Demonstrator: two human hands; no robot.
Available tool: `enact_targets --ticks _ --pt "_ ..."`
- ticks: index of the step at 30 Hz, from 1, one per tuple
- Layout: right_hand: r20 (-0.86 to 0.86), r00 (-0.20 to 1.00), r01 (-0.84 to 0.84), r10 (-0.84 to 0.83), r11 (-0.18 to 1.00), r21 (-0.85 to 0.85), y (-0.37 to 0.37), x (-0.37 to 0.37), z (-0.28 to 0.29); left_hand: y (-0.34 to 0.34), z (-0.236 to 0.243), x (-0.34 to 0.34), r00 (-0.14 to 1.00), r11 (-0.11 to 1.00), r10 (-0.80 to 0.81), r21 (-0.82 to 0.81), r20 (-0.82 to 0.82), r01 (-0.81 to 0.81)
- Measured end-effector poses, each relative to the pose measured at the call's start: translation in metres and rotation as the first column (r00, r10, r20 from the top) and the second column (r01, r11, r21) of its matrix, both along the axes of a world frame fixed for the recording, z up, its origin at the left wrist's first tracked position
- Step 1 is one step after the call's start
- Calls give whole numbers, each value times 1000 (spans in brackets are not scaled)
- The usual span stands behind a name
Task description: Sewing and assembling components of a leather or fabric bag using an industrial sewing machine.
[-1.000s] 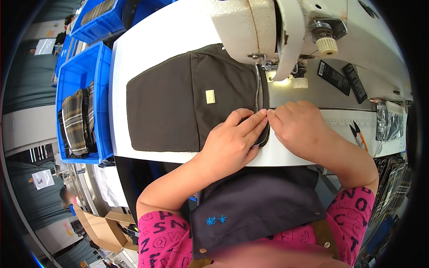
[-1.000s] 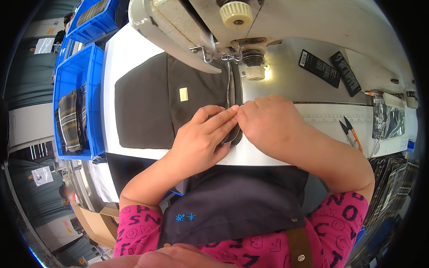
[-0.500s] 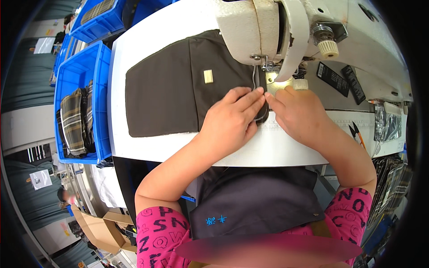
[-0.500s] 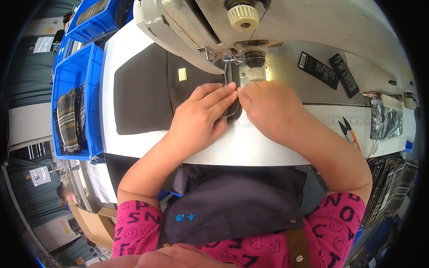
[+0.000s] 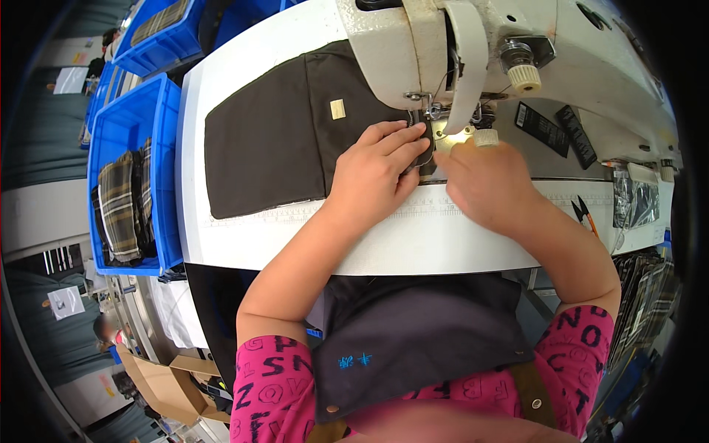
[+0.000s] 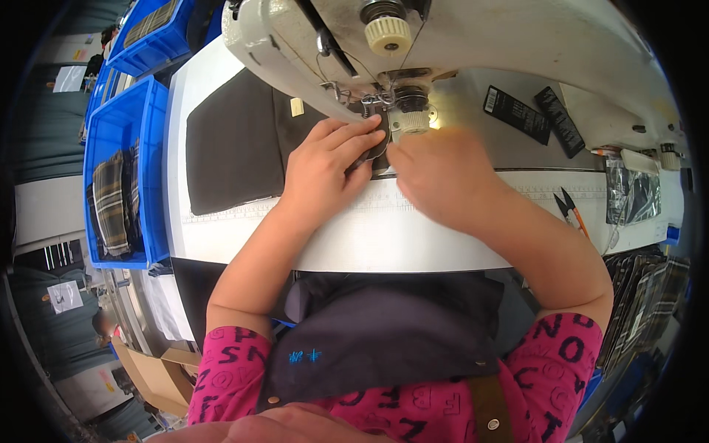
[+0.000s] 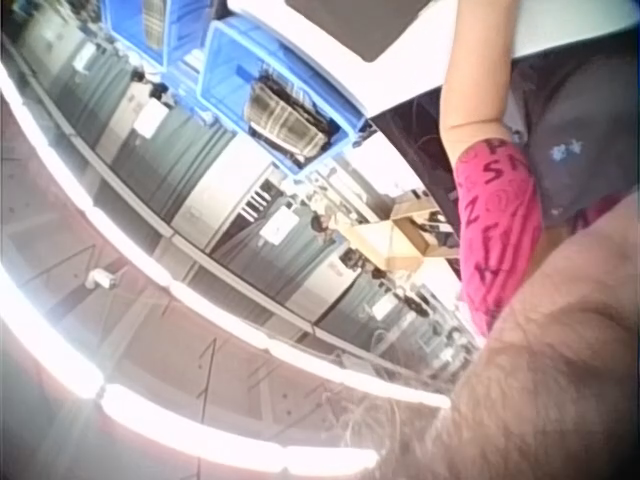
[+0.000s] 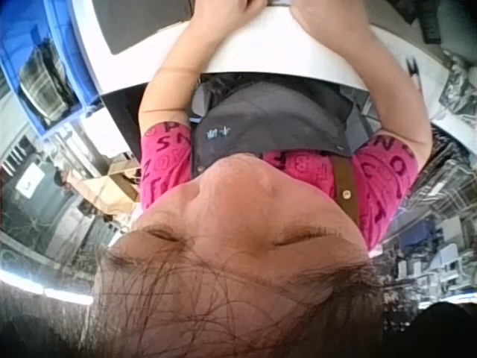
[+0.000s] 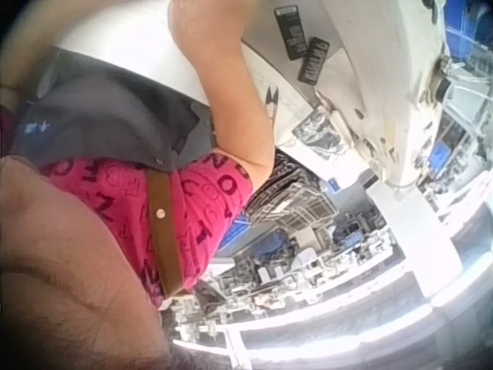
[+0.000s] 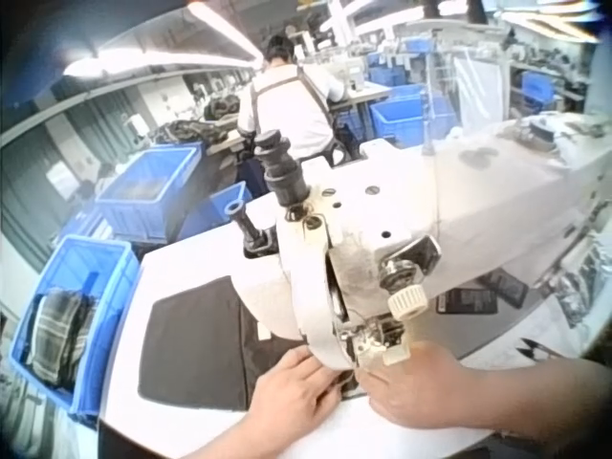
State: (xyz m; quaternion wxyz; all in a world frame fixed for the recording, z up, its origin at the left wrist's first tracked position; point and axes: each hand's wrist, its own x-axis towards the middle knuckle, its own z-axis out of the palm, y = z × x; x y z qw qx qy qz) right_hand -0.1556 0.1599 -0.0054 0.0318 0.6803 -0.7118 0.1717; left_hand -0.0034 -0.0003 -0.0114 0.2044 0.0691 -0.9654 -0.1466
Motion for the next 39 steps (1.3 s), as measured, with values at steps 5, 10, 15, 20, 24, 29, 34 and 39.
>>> enact_targets --ticks 5,10,15,20,24,29,34,39 --pt "-30 988 -155 153 984 -92 4 8 -13 -1 4 1 998 999 -47 -23 -51 46" --pt "-34 986 -165 162 982 -96 6 14 -20 0 5 0 991 987 -109 -128 -76 99" --pt "-28 984 -176 174 980 -96 6 15 -17 1 3 1 983 980 -179 -94 -53 173" --pt "-13 983 -182 182 983 -22 6 14 -12 2 6 3 988 987 -152 -56 -27 150" --pt "3 985 -174 174 984 -31 5 13 -11 3 8 3 989 989 -150 -24 -18 149" --pt "-15 987 -158 157 980 -120 -2 7 -12 -5 5 -1 992 990 -126 -71 -11 125" --pt "-23 996 -93 91 993 -79 -5 3 -20 -12 4 -7 996 992 -92 -89 0 91" --pt "-57 998 -46 41 995 -85 -9 1 -21 -14 1 -10 998 990 -63 -125 -17 60"
